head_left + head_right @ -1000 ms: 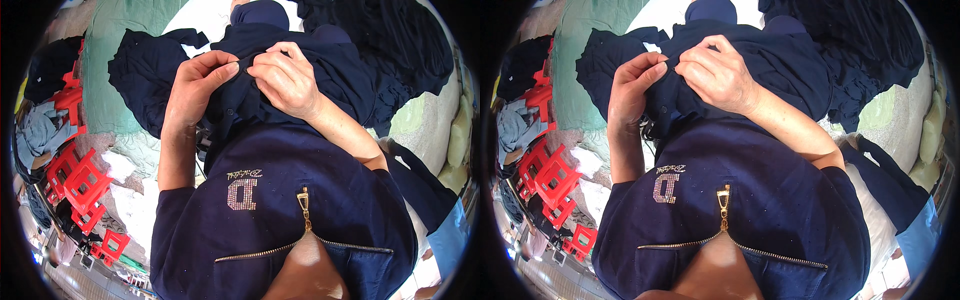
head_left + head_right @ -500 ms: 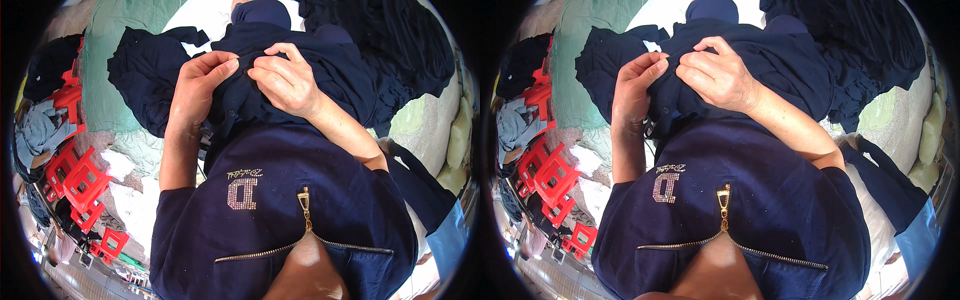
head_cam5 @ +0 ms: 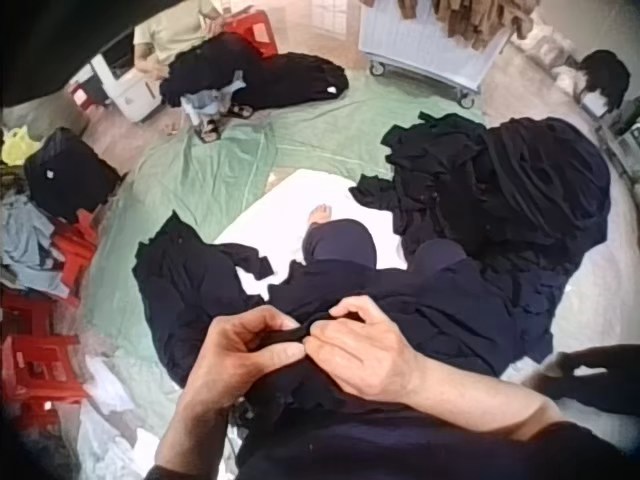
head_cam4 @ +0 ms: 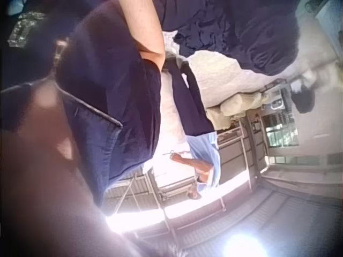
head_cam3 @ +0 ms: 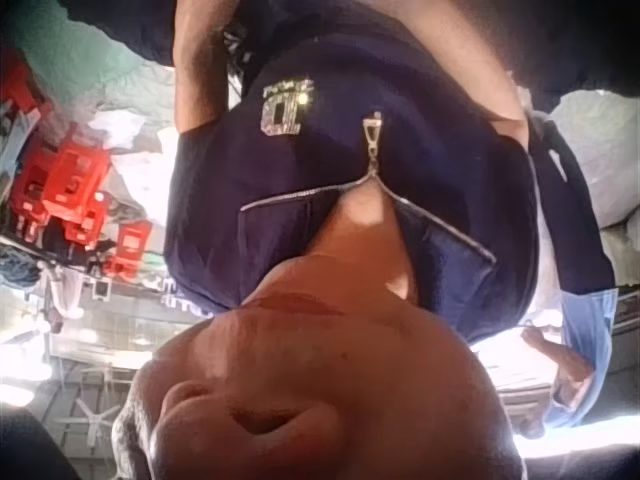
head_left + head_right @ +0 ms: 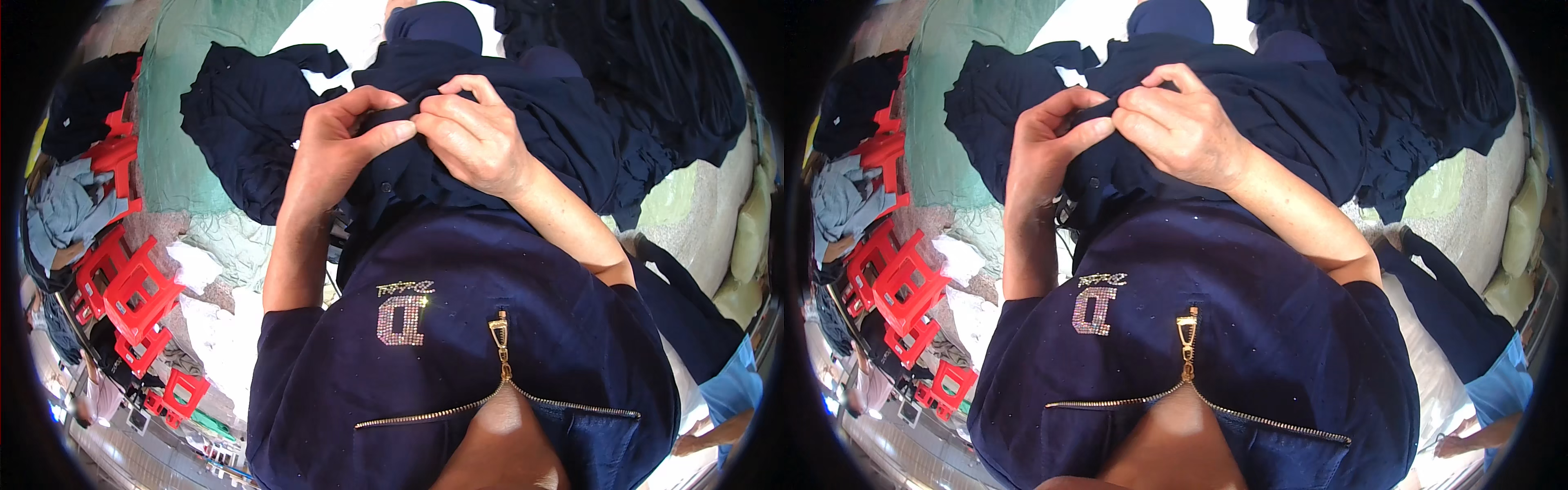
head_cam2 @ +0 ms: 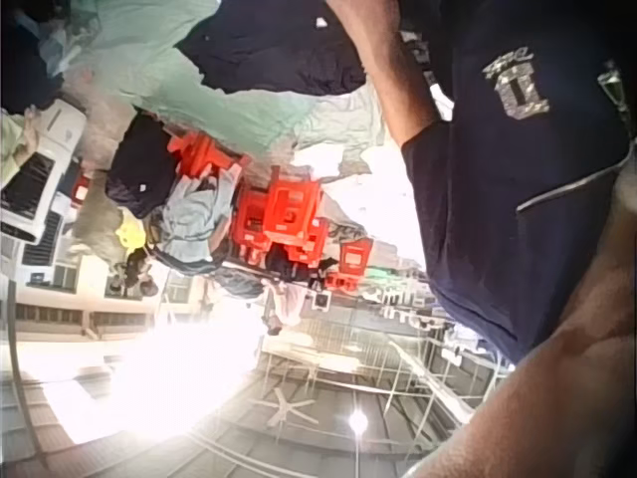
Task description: Inspecting and sorting black garments in a textile factory.
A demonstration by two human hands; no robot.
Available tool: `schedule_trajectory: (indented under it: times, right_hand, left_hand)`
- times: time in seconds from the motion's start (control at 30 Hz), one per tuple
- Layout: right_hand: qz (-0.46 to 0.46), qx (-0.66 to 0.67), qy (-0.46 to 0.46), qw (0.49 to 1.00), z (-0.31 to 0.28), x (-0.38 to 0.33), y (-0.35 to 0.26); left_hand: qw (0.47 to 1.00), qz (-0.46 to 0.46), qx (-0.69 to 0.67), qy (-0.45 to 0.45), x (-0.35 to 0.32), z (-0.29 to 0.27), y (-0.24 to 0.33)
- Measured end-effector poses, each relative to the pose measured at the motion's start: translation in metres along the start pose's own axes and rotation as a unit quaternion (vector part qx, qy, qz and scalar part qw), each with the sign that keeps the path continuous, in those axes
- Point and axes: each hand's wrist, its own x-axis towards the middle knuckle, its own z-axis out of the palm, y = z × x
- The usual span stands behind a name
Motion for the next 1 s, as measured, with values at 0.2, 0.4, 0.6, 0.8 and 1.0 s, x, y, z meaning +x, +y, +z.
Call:
schedule_trajectory:
  times: [0.2, 0.4, 0.6, 0.8, 1.0]
  right_hand:
    - [0.201, 0.172, -0.018, 0.964, -0.012, 0.007, -0.009]
    - [0.205, 0.121, -0.113, 0.965, -0.02, 0.007, -0.003]
    - [0.161, 0.078, -0.066, 0.982, -0.015, 0.012, 0.002]
    - [0.103, 0.0, -0.058, 0.993, -0.017, 0.023, 0.005]
    - [0.142, -0.036, -0.045, 0.988, -0.012, 0.02, 0.02]
  left_hand:
    - [0.963, 0.213, 0.163, -0.02, 0.003, 0.004, 0.002]
    - [0.924, 0.285, 0.254, 0.009, 0.005, 0.012, -0.006]
    - [0.89, 0.326, 0.317, 0.019, 0.013, 0.007, -0.01]
    - [0.808, 0.436, 0.375, 0.126, 0.025, 0.021, -0.011]
    - [0.872, 0.26, 0.404, 0.094, 0.033, 0.007, -0.007]
